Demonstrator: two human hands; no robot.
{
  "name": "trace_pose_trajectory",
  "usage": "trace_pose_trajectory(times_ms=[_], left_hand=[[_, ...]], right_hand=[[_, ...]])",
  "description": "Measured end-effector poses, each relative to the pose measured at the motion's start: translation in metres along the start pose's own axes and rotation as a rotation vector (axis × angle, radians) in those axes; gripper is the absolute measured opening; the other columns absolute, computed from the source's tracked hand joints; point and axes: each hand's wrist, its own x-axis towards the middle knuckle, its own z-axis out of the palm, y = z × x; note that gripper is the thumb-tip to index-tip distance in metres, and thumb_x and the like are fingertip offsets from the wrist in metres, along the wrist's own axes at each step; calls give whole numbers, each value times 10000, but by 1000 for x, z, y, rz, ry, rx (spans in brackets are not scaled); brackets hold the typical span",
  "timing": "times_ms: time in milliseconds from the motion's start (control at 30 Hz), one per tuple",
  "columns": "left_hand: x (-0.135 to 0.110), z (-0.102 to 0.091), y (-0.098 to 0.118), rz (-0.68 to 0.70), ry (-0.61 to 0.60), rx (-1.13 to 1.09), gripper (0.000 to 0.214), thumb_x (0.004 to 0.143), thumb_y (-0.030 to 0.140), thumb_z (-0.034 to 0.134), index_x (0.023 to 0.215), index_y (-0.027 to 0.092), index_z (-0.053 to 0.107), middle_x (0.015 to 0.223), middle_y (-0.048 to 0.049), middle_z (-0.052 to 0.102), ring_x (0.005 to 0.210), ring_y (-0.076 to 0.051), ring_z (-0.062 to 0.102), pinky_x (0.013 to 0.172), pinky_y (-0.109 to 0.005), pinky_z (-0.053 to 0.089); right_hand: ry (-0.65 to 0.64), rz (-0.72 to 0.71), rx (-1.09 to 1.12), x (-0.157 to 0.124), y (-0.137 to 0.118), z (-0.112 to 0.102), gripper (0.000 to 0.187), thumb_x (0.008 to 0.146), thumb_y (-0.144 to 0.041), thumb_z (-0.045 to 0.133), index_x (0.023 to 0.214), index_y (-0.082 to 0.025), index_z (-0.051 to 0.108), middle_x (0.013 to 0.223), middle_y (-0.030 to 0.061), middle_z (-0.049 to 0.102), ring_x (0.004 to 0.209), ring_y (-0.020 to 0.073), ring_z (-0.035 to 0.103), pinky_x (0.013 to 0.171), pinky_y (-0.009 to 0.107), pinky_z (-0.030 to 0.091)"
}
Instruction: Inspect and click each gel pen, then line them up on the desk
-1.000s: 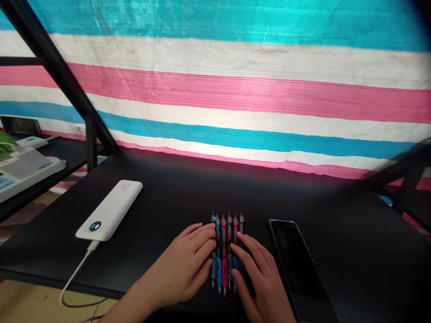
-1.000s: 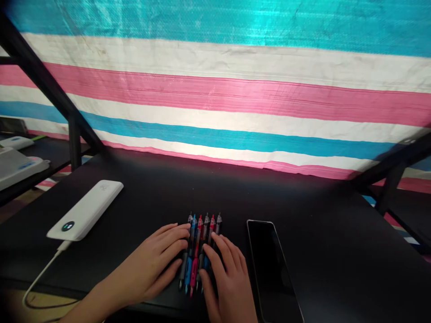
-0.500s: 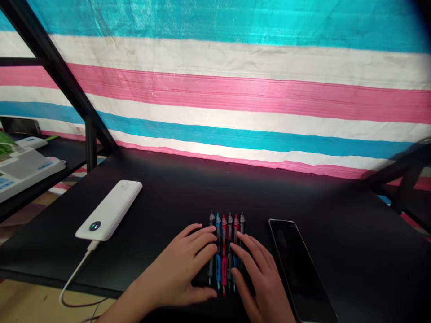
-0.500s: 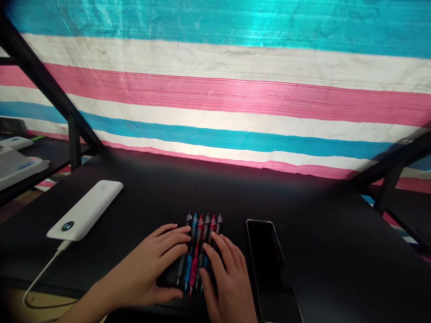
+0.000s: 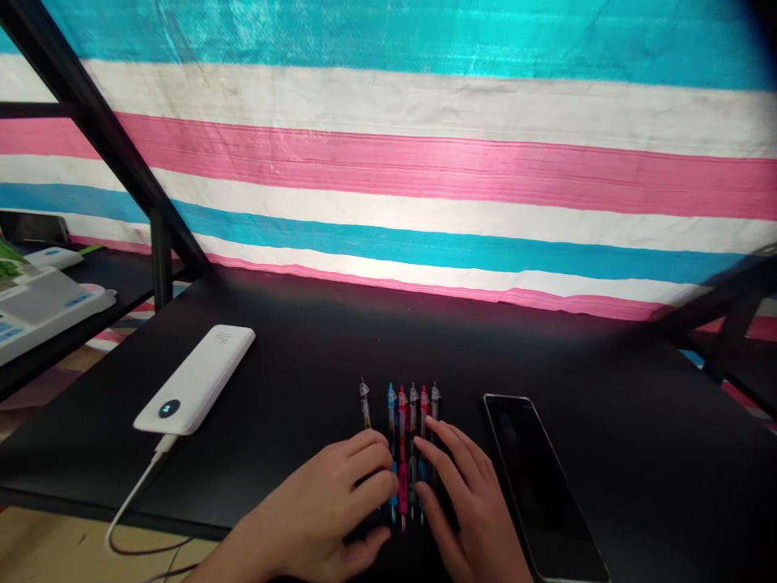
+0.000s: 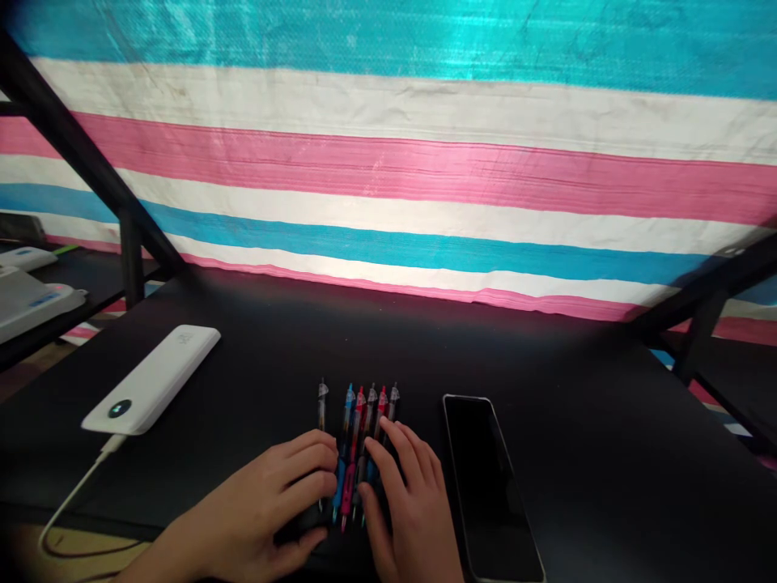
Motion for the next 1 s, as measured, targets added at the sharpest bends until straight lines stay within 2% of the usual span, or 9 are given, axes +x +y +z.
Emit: trace_pose_trajectory(times_ms=[100, 167, 233, 300, 400, 600, 767, 900, 1000], left_hand=[[-3, -1, 1, -16, 50, -31, 371, 834, 183, 692, 1185, 209, 578, 1121, -104, 716, 1152, -293, 667, 1074, -470, 554], [-7, -2, -2, -125, 53, 31, 552, 852, 248, 738, 1356, 203, 517, 1344, -163, 665, 1343, -352, 576, 1135, -545, 502], [-12, -2, -8, -260, 8, 113, 850, 844, 385, 809, 1547, 211, 362, 1601, -227, 468, 1497, -423, 415, 1152, -635, 458], [-17, -1, -13, -351, -55, 158, 1123, 794, 526, 854, 1648, 240, 183, 1717, -254, 263, 1558, -464, 289, 1148, -699, 425], [-20, 1, -17, -387, -105, 165, 1274, 760, 599, 863, 1675, 262, 43, 1739, -262, 189, 1574, -455, 250, 1155, -720, 397], [-11, 2, -13, -296, -148, 164, 1329, 720, 642, 873, 1664, 258, 21, 1702, -233, 331, 1563, -408, 312, 1209, -713, 321], [-12, 7, -14, -265, -114, 158, 1261, 744, 685, 828, 1658, 243, 80, 1678, -222, 387, 1551, -397, 345, 1212, -680, 350], [-15, 11, -10, -265, -93, 162, 1172, 779, 622, 841, 1646, 230, 156, 1653, -226, 429, 1524, -395, 401, 1190, -646, 409], [-15, 12, -4, -253, -79, 173, 1100, 781, 515, 885, 1618, 210, 240, 1616, -220, 489, 1493, -386, 455, 1166, -613, 461]], right_hand=[[-6, 10, -13, 0, 0, -2, 433, 1022, -208, 552, 1455, -199, 544, 1542, 128, 558, 1387, 304, 556, 1052, 473, 549], [-20, 22, -46, 0, -1, -3, 470, 1033, -224, 536, 1500, -181, 497, 1569, 142, 531, 1406, 314, 543, 1059, 488, 540], [-26, 35, -100, 0, -1, -2, 516, 1046, -248, 516, 1546, -145, 438, 1602, 163, 495, 1433, 333, 519, 1054, 512, 533], [-21, 30, -148, 0, -1, -1, 543, 1056, -269, 494, 1566, -104, 403, 1611, 181, 486, 1455, 346, 496, 1049, 523, 524], [-16, 2, -179, 2, -2, 1, 541, 1062, -280, 479, 1558, -77, 409, 1600, 182, 505, 1467, 343, 485, 1065, 517, 497], [7, 11, -161, 2, -3, 1, 470, 1071, -291, 470, 1502, -103, 483, 1552, 163, 563, 1422, 335, 530, 1056, 511, 484], [-35, 17, -139, -3, 2, 2, 512, 1060, -280, 508, 1545, -130, 442, 1604, 144, 506, 1462, 337, 482, 1085, 524, 481], [-65, 30, -117, -5, 3, -1, 551, 1045, -273, 527, 1570, -150, 411, 1620, 148, 481, 1480, 351, 461, 1088, 550, 491], [-130, 19, -81, -5, 3, -6, 656, 1015, -349, 573, 1602, -151, 359, 1652, 167, 427, 1505, 375, 426, 1090, 589, 497]])
